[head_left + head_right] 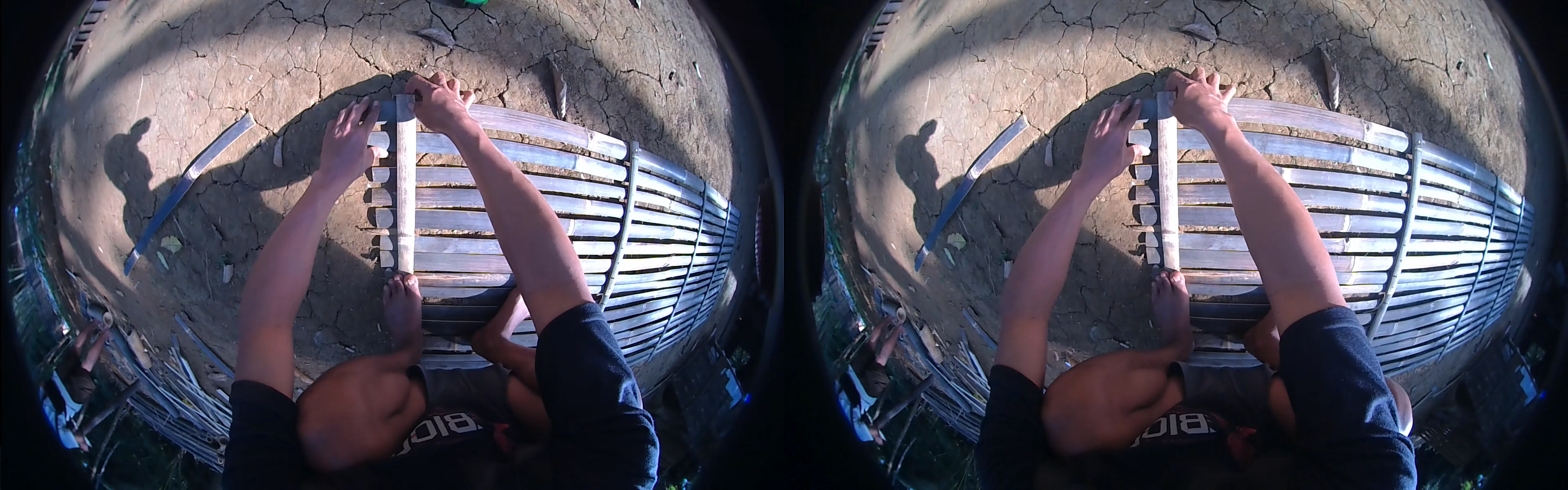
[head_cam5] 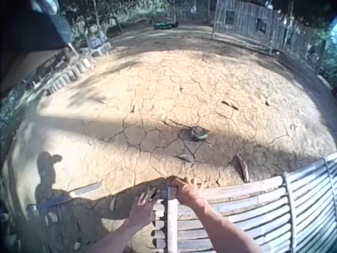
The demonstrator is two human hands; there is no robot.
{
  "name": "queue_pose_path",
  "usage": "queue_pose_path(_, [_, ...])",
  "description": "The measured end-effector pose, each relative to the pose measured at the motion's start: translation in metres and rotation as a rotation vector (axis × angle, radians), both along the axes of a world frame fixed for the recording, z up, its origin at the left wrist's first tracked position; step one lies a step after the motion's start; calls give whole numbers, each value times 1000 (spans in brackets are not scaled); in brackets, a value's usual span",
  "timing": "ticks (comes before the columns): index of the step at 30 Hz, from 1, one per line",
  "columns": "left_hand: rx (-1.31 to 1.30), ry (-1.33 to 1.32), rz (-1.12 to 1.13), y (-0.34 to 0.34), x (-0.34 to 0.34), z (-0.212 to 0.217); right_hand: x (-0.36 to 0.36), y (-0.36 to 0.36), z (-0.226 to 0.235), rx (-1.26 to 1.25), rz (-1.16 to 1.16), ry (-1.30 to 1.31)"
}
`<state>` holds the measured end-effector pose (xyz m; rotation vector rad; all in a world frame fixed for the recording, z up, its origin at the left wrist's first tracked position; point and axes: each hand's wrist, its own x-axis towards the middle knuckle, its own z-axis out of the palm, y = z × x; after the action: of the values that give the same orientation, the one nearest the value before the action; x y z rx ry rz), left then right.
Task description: The person constructs a bamboo mat by arranging bamboo strips and securing them with a horizontal slat using an axe and small nails.
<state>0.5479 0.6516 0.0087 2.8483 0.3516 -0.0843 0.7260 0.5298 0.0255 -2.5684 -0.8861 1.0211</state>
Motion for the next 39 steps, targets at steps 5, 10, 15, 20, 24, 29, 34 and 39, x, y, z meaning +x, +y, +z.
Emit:
queue_pose_path(5, [-86, 29, 63, -1, 4, 7, -2, -4, -13, 30, -18, -15])
queue_pose_path(10, [-47, 30, 81, 0, 2, 2, 0, 1, -13, 20, -27, -21])
queue_pose_path(15, [-120, 137, 20, 4, -1, 7, 0, 1, -13, 34, -49, -18])
queue_pose_path(20, [61, 142, -86, -10, -26, -4, -5, 1, -8, 35, -49, -7])
queue_pose_path(24, [64, 158, -96, -10, -20, -2, -5, -2, -6, 26, -49, -29])
queue_pose_path(29, [-5, 133, -74, -9, -19, -8, -2, -2, -12, 25, -54, -43])
queue_pose_path(34, [-93, 109, -33, -10, -21, -4, -6, -3, -16, 44, -52, -57])
queue_pose_path(39, [-109, 120, -6, -11, -22, -3, -7, -6, -18, 94, -61, -53])
